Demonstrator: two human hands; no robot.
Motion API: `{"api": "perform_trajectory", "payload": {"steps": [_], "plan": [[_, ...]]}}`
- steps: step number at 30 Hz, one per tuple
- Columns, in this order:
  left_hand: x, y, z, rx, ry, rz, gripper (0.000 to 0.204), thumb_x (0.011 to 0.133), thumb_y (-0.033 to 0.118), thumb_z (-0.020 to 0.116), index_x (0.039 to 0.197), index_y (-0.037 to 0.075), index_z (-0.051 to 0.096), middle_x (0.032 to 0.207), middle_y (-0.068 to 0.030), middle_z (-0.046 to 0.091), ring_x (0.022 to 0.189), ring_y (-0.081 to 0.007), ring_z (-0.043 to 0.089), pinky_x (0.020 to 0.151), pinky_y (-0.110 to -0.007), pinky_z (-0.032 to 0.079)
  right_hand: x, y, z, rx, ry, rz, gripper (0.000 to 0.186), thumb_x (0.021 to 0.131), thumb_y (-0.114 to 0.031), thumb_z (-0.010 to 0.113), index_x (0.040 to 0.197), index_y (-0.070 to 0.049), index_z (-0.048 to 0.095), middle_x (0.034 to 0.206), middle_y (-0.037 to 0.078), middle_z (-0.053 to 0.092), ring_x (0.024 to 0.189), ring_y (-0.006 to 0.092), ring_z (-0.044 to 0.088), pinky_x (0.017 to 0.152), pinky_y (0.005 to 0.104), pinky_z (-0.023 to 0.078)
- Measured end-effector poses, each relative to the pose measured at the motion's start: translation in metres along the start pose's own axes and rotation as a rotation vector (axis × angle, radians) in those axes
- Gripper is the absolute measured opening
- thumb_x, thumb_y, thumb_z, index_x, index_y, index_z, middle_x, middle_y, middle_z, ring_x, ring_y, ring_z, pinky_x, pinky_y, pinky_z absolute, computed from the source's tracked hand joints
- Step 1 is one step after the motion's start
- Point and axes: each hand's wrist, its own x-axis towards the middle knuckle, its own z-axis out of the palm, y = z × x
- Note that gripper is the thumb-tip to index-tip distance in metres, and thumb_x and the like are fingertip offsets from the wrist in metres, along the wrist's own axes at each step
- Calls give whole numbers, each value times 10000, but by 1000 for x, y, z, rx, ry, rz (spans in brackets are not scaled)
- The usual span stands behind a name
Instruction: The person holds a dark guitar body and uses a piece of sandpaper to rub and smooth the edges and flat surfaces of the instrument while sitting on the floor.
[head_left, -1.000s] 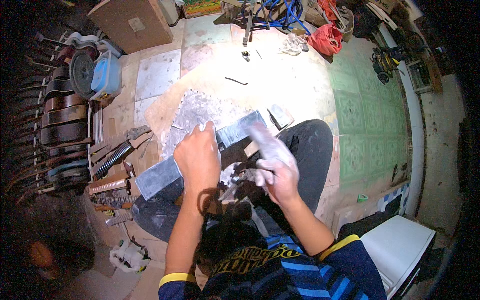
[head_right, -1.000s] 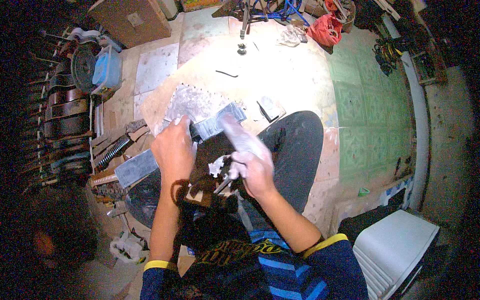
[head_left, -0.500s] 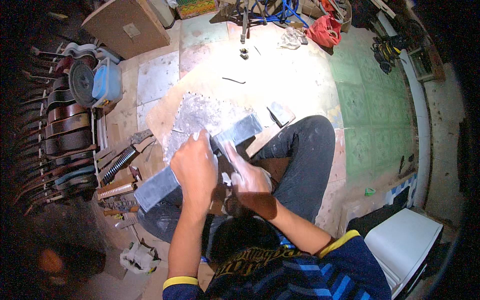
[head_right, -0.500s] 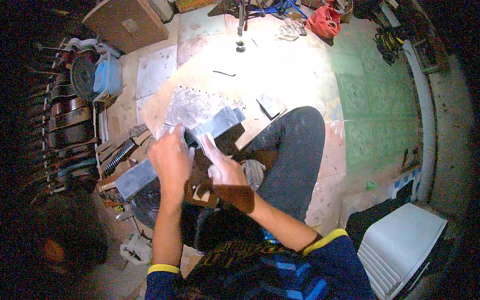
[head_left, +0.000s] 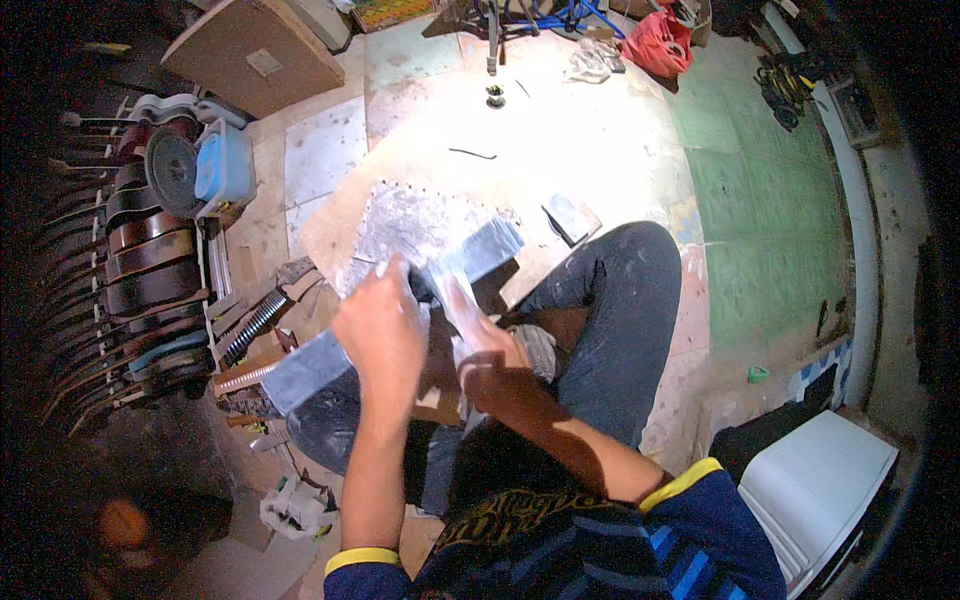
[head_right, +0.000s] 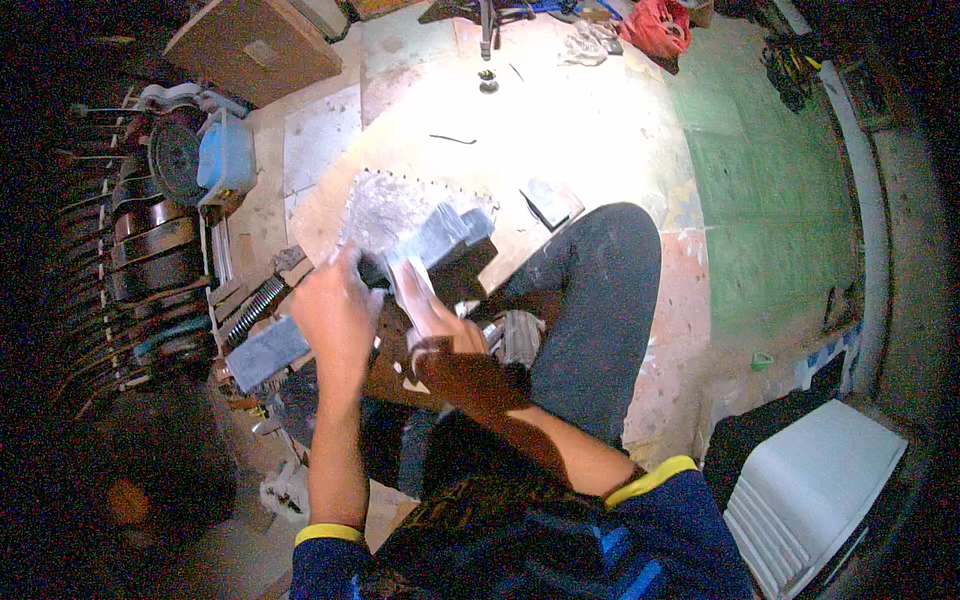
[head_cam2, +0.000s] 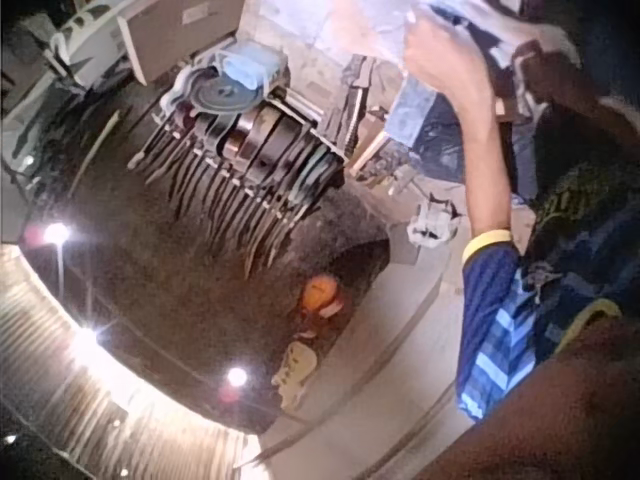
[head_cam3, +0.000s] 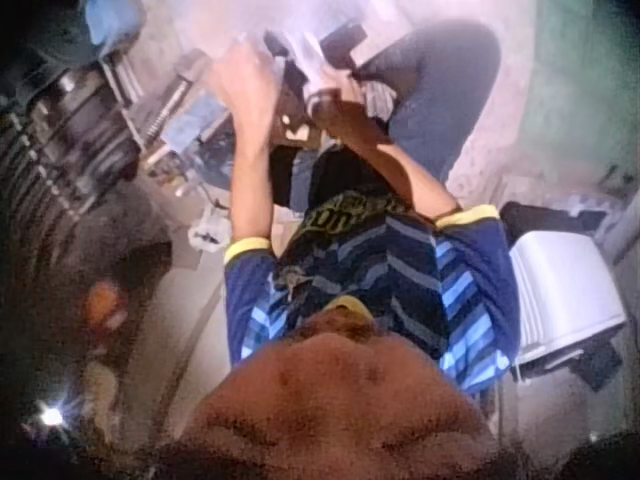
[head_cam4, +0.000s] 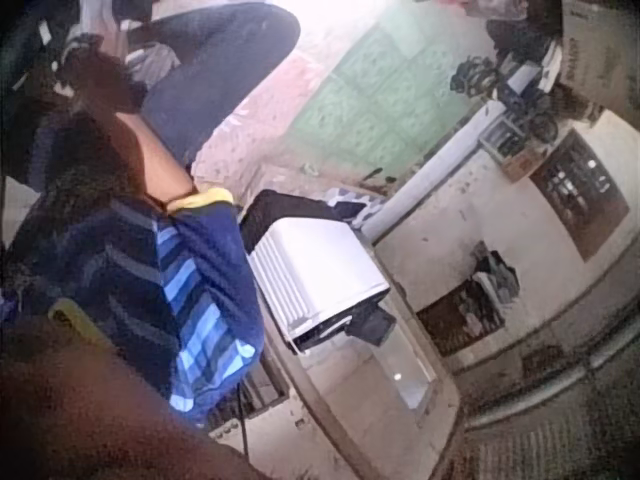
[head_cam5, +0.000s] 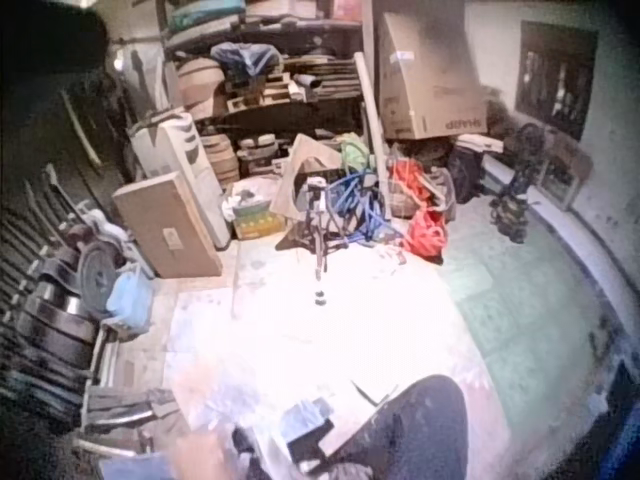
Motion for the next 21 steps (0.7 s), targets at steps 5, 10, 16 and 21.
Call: {"api": "perform_trajectory", "payload": {"steps": [5,10,16,21], "plan": [[4,3,-6,-1,-35,-46,259,732,35,695,988,73,691,831,-173,702,769,-391,707,648,-481,558,39,-3,-2,-51,59,-121,813,874,-8,526,1610,-220,254,1416,216,578,982,367,716,859,409,571],[2,1,-1,-6,43,-2,287,742,26,668,1023,71,706,834,-179,699,758,-390,701,664,-484,558,9,4,-3,-15,-16,3,801,857,-10,519,1600,-148,256,1429,277,522,1098,451,645,927,422,554],[2,-3,2,-63,70,6,271,744,30,663,1008,70,703,830,-182,697,757,-393,699,652,-493,551,13,5,-5,91,-41,14,786,856,11,502,1597,-123,274,1429,278,538,1213,376,611,1004,403,512],[3,2,-3,-40,11,-59,194,753,31,647,940,73,681,811,-184,685,759,-400,695,641,-505,542,38,5,9,-72,104,-160,835,852,1,528,1613,-192,243,1340,269,599,1066,425,654,869,448,552]]}}
